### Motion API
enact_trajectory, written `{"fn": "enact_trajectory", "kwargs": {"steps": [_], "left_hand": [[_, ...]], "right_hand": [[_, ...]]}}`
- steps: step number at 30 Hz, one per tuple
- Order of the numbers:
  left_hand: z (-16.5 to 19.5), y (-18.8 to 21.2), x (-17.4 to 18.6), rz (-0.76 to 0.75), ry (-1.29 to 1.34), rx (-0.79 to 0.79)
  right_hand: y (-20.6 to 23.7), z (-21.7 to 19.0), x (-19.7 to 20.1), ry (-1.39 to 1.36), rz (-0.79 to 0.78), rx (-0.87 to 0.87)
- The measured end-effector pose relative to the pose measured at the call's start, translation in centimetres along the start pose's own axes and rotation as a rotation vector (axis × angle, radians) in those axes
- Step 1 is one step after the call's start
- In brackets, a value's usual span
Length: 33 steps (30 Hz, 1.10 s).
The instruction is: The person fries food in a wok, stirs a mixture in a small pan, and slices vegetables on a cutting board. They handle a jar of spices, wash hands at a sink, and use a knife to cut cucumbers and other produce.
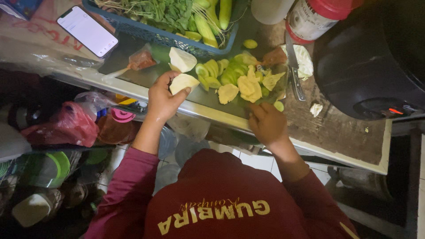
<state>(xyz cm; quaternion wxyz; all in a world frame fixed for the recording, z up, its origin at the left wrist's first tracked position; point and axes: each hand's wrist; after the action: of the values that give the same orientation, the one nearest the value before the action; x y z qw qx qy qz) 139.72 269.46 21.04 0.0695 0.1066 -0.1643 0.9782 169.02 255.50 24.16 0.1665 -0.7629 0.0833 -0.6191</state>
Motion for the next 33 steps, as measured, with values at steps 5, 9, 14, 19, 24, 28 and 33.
{"fn": "enact_trajectory", "kwargs": {"steps": [5, 9, 14, 19, 24, 28, 33], "left_hand": [[-0.1, 0.0, -0.1, 0.004, -0.024, 0.001], [0.1, 0.0, -0.1, -0.002, -0.011, 0.017], [-0.1, 0.2, -0.1, 0.006, -0.047, -0.017], [-1.2, 0.1, -0.2, -0.012, 0.011, 0.001], [-1.4, -0.1, 0.3, -0.066, 0.673, 0.268], [-0.4, 2.0, 1.0, -0.178, 0.778, 0.294], [-0.1, 5.0, 3.0, -0.150, 0.858, 0.319]], "right_hand": [[0.1, 0.1, -0.2, -0.012, 0.033, -0.013], [0.0, 0.1, 0.0, -0.039, -0.010, -0.006], [0.2, 0.1, 0.0, -0.059, 0.034, -0.007], [0.1, -0.2, 0.1, -0.066, 0.041, 0.004], [-2.5, -3.1, 1.4, -0.236, 0.103, 0.143], [-6.2, -6.8, 1.5, -0.607, -0.123, 0.130], [-9.4, -9.6, -2.2, -0.943, -0.273, 0.239]]}}
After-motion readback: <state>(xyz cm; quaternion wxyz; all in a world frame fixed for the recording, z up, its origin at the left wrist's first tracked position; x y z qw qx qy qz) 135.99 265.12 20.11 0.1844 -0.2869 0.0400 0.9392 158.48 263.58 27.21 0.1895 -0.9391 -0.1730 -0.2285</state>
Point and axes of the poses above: each hand's wrist, its own y-axis away from the middle knuckle, its own x-axis out of the back of the hand, z = x × y, and after that the axes turned 10 degrees about y, right-handed
